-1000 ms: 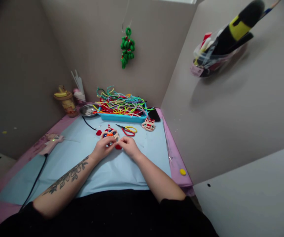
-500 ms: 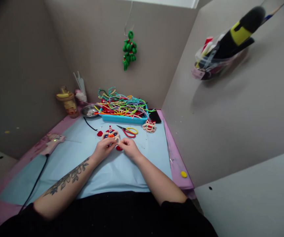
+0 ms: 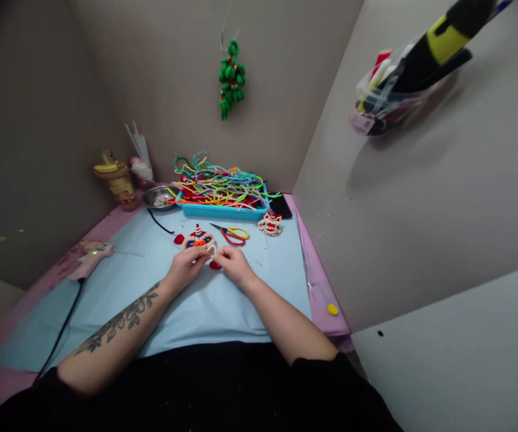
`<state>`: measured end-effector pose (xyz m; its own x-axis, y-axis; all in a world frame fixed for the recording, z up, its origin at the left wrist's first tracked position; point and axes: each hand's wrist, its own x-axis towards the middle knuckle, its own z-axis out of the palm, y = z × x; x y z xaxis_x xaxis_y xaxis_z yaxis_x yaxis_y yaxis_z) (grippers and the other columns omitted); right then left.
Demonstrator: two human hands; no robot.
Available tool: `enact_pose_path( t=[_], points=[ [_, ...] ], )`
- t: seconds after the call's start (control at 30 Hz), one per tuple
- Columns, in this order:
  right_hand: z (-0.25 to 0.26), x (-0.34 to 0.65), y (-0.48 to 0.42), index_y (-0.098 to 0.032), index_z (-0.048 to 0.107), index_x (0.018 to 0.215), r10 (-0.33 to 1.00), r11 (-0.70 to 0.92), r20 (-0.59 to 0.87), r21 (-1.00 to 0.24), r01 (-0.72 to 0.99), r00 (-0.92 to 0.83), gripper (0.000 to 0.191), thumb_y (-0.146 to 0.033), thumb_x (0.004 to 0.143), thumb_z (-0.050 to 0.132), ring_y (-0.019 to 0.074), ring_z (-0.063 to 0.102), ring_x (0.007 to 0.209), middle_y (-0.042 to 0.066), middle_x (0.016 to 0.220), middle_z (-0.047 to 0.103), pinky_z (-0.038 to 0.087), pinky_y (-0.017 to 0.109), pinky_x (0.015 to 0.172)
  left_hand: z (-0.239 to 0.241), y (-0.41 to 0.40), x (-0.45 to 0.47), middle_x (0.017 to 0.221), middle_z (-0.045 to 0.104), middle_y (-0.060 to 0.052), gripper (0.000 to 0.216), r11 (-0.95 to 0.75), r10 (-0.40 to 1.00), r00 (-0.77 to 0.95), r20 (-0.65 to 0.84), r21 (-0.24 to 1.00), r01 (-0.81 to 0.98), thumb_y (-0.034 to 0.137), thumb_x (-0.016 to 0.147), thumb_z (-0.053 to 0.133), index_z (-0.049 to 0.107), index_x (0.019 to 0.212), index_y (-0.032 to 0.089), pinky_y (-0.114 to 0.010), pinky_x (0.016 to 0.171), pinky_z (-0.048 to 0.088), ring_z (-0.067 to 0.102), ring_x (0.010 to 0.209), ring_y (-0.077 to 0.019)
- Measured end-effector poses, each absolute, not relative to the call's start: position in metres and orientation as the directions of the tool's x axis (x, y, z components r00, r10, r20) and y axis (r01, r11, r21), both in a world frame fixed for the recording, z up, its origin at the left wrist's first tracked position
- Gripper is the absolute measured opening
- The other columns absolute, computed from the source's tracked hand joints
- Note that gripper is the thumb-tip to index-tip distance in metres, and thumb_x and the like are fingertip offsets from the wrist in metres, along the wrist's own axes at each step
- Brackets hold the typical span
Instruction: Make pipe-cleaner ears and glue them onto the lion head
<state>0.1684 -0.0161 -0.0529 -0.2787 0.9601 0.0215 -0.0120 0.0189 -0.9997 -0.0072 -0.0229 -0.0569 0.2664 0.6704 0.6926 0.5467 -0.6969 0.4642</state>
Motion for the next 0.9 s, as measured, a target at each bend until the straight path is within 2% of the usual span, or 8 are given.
enact_pose_path(
  t=[0.13, 0.3, 0.5, 0.67, 0.83, 0.9],
  points=[
    [-0.056, 0.168, -0.014, -0.018, 0.054, 0.062, 0.963, 0.022, 0.016, -1.0, 0.018, -0.269, 0.026, -0.04, 0.07, 0.066, 0.008, 0.036, 0.047, -0.006, 0.047, 0.043, 0.027, 0.022, 0.046, -0.059, -0.021, -0.007, 0.087, 0.075, -0.007, 0.015, -0.679, 0.698, 0.27, 0.663, 0.492, 0.544, 0.024, 0.088, 0.056, 0.07, 0.086, 0.019, -0.031, 0.077, 0.056, 0.07, 0.081, -0.0184],
    [-0.056, 0.17, -0.013, -0.017, 0.054, 0.062, 0.97, 0.026, 0.018, -0.999, 0.03, -0.244, 0.024, -0.038, 0.07, 0.064, 0.0079, 0.036, 0.047, -0.006, 0.049, 0.045, 0.028, 0.022, 0.047, -0.06, -0.021, -0.008, 0.097, 0.075, -0.009, 0.018, -0.68, 0.705, 0.267, 0.657, 0.519, 0.518, 0.026, 0.088, 0.057, 0.07, 0.099, 0.018, -0.031, 0.079, 0.056, 0.071, 0.086, -0.0192],
    [-0.05, 0.169, -0.018, -0.017, 0.055, 0.063, 0.959, 0.027, 0.022, -1.0, 0.015, -0.281, 0.025, -0.039, 0.07, 0.065, 0.0076, 0.035, 0.046, -0.006, 0.049, 0.045, 0.027, 0.022, 0.047, -0.058, -0.023, -0.01, 0.086, 0.076, -0.007, 0.015, -0.705, 0.666, 0.264, 0.698, 0.473, 0.529, 0.024, 0.088, 0.058, 0.071, 0.086, 0.019, -0.031, 0.08, 0.055, 0.071, 0.083, -0.0183],
    [-0.052, 0.173, -0.012, -0.018, 0.057, 0.066, 0.958, 0.008, 0.013, -1.0, -0.017, -0.286, 0.03, -0.046, 0.072, 0.065, 0.0072, 0.033, 0.043, -0.006, 0.048, 0.044, 0.024, 0.022, 0.044, -0.056, -0.023, -0.009, 0.082, 0.075, -0.006, 0.014, -0.674, 0.713, 0.242, 0.658, 0.55, 0.493, 0.025, 0.087, 0.06, 0.071, 0.084, 0.019, -0.029, 0.073, 0.054, 0.07, 0.075, -0.0172],
    [-0.053, 0.18, -0.003, -0.018, 0.063, 0.084, 0.957, -0.005, 0.036, -0.99, -0.139, -0.287, 0.034, -0.048, 0.068, 0.069, 0.0064, 0.032, 0.042, -0.005, 0.055, 0.052, 0.022, 0.022, 0.042, -0.051, -0.023, -0.007, 0.075, 0.074, -0.006, 0.015, -0.666, 0.744, 0.295, 0.6, 0.625, 0.408, 0.027, 0.086, 0.061, 0.072, 0.082, 0.018, -0.026, 0.064, 0.053, 0.067, 0.066, -0.0159],
    [-0.053, 0.18, -0.003, -0.018, 0.063, 0.081, 0.949, -0.019, 0.027, -0.99, -0.141, -0.315, 0.034, -0.049, 0.067, 0.069, 0.0064, 0.031, 0.042, -0.006, 0.052, 0.05, 0.022, 0.022, 0.041, -0.048, -0.023, -0.007, 0.076, 0.073, -0.006, 0.016, -0.674, 0.738, 0.318, 0.595, 0.627, 0.391, 0.028, 0.086, 0.06, 0.071, 0.081, 0.018, -0.027, 0.065, 0.053, 0.067, 0.067, -0.0164]
  ],
)
